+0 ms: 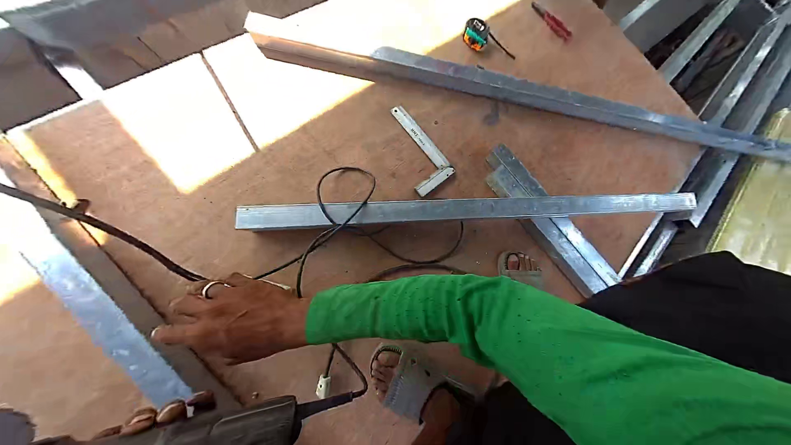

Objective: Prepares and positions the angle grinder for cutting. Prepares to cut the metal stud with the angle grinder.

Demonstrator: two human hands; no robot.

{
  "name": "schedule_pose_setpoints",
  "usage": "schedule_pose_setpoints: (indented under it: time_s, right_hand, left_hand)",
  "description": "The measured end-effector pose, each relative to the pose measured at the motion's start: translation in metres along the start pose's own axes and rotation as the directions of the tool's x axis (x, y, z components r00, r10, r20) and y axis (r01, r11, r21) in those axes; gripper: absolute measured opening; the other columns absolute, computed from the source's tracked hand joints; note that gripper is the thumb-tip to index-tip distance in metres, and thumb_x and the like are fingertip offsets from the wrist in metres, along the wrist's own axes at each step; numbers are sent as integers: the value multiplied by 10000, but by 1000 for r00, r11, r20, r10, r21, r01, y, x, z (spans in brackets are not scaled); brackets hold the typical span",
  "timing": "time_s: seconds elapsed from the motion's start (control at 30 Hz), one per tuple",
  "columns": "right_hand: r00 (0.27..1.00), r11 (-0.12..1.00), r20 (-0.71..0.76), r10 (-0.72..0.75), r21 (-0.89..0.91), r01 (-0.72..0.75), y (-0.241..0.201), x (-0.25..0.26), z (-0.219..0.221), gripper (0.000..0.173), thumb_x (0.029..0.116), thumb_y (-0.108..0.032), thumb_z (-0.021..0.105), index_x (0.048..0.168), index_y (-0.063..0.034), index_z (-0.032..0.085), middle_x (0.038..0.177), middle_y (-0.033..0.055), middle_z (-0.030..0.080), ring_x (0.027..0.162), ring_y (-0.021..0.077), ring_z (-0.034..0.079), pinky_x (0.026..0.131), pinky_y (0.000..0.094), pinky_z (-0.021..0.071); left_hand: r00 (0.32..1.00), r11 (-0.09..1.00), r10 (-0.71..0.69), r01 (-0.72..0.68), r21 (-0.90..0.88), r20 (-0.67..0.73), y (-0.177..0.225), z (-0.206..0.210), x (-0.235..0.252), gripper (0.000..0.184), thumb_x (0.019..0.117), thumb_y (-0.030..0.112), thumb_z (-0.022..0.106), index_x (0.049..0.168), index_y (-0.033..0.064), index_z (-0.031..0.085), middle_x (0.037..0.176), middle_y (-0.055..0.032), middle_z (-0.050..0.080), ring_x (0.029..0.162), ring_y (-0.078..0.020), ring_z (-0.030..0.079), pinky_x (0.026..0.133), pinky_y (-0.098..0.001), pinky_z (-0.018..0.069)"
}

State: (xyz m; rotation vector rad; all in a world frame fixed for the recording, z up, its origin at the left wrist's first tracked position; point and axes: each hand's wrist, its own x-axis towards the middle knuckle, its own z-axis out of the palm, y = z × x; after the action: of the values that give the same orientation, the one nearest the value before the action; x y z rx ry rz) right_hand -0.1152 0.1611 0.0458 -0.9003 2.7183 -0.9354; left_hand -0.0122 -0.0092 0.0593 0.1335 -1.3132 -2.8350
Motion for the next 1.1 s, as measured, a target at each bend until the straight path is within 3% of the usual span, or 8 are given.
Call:
schedule_pose_setpoints:
  time_s: [0.1, 0.2, 0.3, 0.4, 0.57, 0.67, 0.87, 1.1]
  right_hand:
    - [981, 721, -19, 191, 681, -128, -8, -77, -40, 331, 1075, -246, 531, 1225, -3, 700, 1019, 147, 736, 932, 241, 706, 861, 431, 563]
    - [955, 490, 196, 223, 824, -284, 7, -123, -75, 383, 1058, -337, 577, 1145, 26, 662, 937, 140, 683, 845, 190, 665, 790, 388, 548]
    - [933, 267, 257, 251, 908, -322, 31, -149, -116, 441, 1032, -271, 620, 1351, 25, 549, 1087, 142, 675, 932, 162, 676, 868, 372, 576]
    - [945, 76, 141, 294, 982, -170, 48, -180, -151, 319, 994, -300, 556, 1142, -19, 582, 804, 62, 678, 651, 136, 683, 601, 319, 611]
    - [800, 269, 65, 597, 923, -276, 50, -259, -257, 423, 1078, -417, 414, 1131, -30, 576, 767, 86, 660, 587, 179, 663, 527, 338, 605]
    - [623, 313, -33, 782, 884, -346, 29, -317, -321, 599, 1089, -576, 219, 1152, -87, 560, 817, 95, 637, 628, 197, 661, 540, 352, 608]
    - [413, 414, -354, 839, 908, -61, 8, -428, -348, 469, 937, -535, 618, 1223, -174, 528, 1067, 97, 684, 809, 258, 718, 679, 444, 645]
    - [271, 290, -321, 907, 945, 150, 66, -503, -234, 589, 849, -490, 743, 1322, -188, 564, 917, 39, 677, 716, 185, 707, 649, 374, 641]
  left_hand:
    - [999, 996, 0, -4, 86, 44, -18, 47, 21, 327, 1005, 331, 523, 1110, 36, 619, 1102, -131, 718, 1092, -273, 689, 979, -461, 555]
    - [979, 990, -114, 97, 102, 168, -51, 88, 47, 484, 942, 432, 645, 1233, 48, 602, 1282, -150, 680, 1260, -312, 623, 1046, -514, 522]
    - [933, 967, -194, 130, 217, 305, -85, 143, 56, 485, 872, 453, 736, 1181, 100, 611, 1178, -112, 723, 1076, -250, 709, 902, -424, 602]
    - [810, 934, -299, 139, 330, 504, -115, 198, 61, 469, 867, 555, 725, 1195, 228, 653, 1141, 17, 733, 1064, -140, 699, 923, -348, 586]
    - [432, 878, -467, 127, 461, 772, -168, 255, 85, 719, 980, 736, 372, 1444, 205, 510, 1342, 38, 653, 1238, -144, 631, 1061, -399, 531]
    - [312, 623, -646, -310, 718, 696, -216, 270, 93, 651, 983, 532, 622, 1493, 146, 502, 1370, -106, 644, 1193, -260, 656, 993, -506, 546]
    - [301, 112, -797, -778, 618, 524, -333, 264, 87, 1000, 727, 557, 876, 1519, 101, 470, 1371, -261, 595, 1253, -496, 560, 988, -758, 418]
    - [436, -36, -719, -801, 597, 541, -348, 251, 78, 542, 764, 429, 850, 1239, 226, 684, 1119, -96, 730, 1051, -373, 667, 880, -688, 458]
